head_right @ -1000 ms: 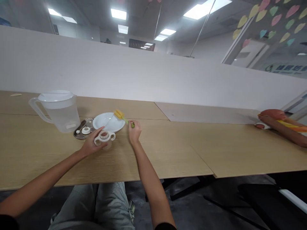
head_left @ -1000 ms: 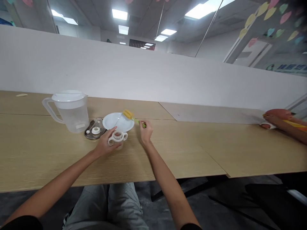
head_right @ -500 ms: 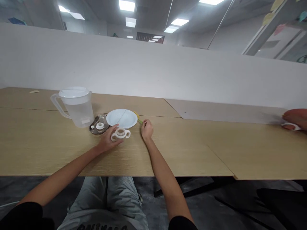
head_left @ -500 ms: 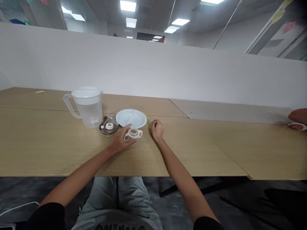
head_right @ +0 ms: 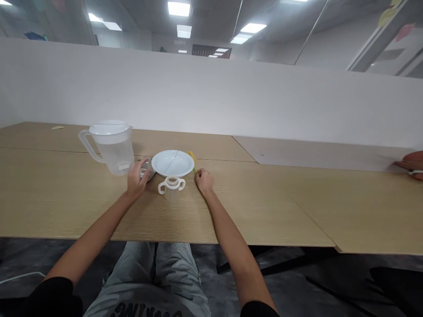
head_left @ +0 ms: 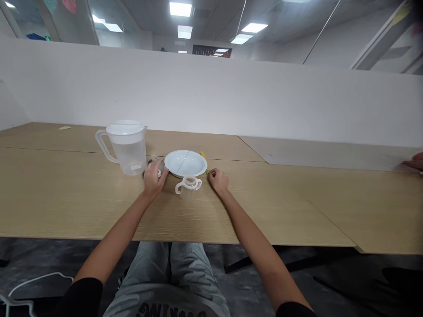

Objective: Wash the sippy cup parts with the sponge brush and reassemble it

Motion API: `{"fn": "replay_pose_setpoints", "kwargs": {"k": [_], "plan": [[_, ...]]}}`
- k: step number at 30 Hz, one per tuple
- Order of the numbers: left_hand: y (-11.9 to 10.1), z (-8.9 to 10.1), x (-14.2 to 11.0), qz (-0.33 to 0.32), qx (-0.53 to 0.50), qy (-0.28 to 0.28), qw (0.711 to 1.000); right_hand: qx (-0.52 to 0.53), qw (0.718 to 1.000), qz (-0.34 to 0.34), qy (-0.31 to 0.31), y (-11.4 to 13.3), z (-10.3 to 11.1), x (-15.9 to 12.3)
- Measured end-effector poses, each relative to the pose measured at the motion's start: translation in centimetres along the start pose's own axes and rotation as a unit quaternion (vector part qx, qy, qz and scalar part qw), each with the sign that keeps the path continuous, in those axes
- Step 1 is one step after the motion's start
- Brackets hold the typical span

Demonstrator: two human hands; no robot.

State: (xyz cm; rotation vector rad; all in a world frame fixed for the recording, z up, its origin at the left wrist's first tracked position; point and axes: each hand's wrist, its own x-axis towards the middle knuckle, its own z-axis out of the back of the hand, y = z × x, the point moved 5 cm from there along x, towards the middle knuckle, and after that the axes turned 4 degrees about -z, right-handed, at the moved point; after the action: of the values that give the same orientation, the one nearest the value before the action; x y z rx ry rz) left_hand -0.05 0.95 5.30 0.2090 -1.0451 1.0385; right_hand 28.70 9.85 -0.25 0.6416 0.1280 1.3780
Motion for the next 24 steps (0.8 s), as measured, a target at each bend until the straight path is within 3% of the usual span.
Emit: {"fn": "replay_pose_setpoints", "kwargs": {"k": [4, 9, 15, 24], "plan": [[3.9, -0.5, 0.0, 0.027, 0.178, 0.091, 0.98, -0.003, 1.0, 0.006, 0.008, 0.2, 0.0, -0.1], [5.1, -1.4, -0.5, 0.069, 0.268, 0.159, 0.948, -0.022, 0.999, 0.004, 0.026, 0.6, 0.3, -0.3], [5.2, -1.3, -0.1, 0.126, 0.238, 0.207, 0.941, -0.041, 0.998, 0.003, 0.039, 0.9, 0.5, -0.4], [4.4, -1.6, 0.1, 0.108, 0.156, 0.207, 0.96, -0.042, 0.998, 0.012, 0.041, 0.9, 0.3, -0.2]]}}
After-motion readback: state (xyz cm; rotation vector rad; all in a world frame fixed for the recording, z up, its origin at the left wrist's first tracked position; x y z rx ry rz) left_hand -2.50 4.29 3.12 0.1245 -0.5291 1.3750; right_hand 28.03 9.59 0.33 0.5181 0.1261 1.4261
